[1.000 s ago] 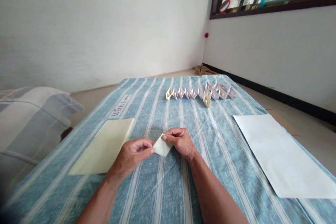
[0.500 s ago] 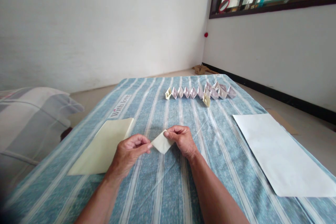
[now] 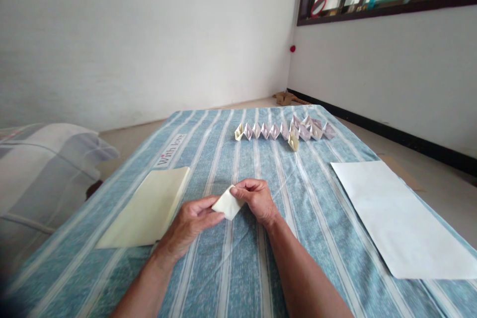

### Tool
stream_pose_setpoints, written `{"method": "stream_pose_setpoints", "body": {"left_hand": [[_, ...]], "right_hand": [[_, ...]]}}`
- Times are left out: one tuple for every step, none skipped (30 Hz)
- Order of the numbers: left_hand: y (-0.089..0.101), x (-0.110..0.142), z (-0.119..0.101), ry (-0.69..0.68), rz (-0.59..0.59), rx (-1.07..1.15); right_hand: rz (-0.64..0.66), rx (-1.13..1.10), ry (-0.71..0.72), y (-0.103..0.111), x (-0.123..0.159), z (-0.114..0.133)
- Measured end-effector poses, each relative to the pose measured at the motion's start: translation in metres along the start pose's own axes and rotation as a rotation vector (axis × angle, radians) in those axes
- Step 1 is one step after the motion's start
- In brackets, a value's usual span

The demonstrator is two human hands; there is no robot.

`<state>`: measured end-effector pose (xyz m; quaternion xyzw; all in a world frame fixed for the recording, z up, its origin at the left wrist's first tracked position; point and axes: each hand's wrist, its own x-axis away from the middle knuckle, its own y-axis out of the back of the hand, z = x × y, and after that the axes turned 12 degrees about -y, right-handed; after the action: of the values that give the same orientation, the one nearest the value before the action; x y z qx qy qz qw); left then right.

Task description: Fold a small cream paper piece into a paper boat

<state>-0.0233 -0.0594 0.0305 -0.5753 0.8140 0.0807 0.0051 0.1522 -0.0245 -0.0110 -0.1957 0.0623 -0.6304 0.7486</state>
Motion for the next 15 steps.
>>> {"method": "stream_pose_setpoints", "body": {"left_hand": [[-0.002,0.0,0.001,-0.016,-0.043,-0.043],[-0.004,-0.001,0.002,-0.032,-0.087,-0.081],[-0.005,-0.001,0.003,-0.046,-0.125,-0.108],[-0.006,-0.001,0.005,-0.058,-0.154,-0.12],[-0.007,-0.002,0.007,-0.066,-0.176,-0.121],[-0.008,-0.002,0.008,-0.071,-0.195,-0.118],[-0.008,-0.003,0.009,-0.071,-0.211,-0.113],[-0.008,-0.003,0.01,-0.068,-0.222,-0.107],[-0.009,-0.003,0.01,-0.062,-0.231,-0.097],[-0.009,-0.003,0.01,-0.055,-0.242,-0.086],[-0.01,-0.003,0.01,-0.049,-0.252,-0.072],[-0.01,-0.003,0.01,-0.044,-0.263,-0.058],[-0.011,-0.003,0.009,-0.04,-0.272,-0.043],[-0.012,-0.003,0.009,-0.038,-0.283,-0.029],[-0.013,-0.003,0.009,-0.035,-0.293,-0.018]], "right_hand": [[-0.001,-0.005,0.0,0.0,0.0,0.0],[-0.002,-0.012,0.001,-0.001,0.0,-0.001],[-0.005,-0.02,0.001,-0.001,-0.001,-0.001],[-0.007,-0.03,0.002,-0.001,-0.001,-0.001],[-0.009,-0.039,0.002,-0.001,-0.001,-0.002],[-0.01,-0.048,0.002,-0.001,-0.001,-0.002],[-0.01,-0.057,0.001,-0.002,-0.001,-0.002],[-0.01,-0.065,0.0,-0.002,-0.001,-0.002],[-0.01,-0.072,-0.002,-0.002,-0.001,-0.002],[-0.008,-0.078,-0.004,-0.002,-0.001,-0.002],[-0.007,-0.083,-0.005,-0.002,-0.001,-0.002],[-0.005,-0.088,-0.007,-0.002,-0.001,-0.001],[-0.004,-0.093,-0.009,-0.002,-0.001,-0.001],[-0.003,-0.097,-0.01,-0.003,-0.001,-0.001],[-0.001,-0.101,-0.011,-0.003,-0.001,-0.001]]}}
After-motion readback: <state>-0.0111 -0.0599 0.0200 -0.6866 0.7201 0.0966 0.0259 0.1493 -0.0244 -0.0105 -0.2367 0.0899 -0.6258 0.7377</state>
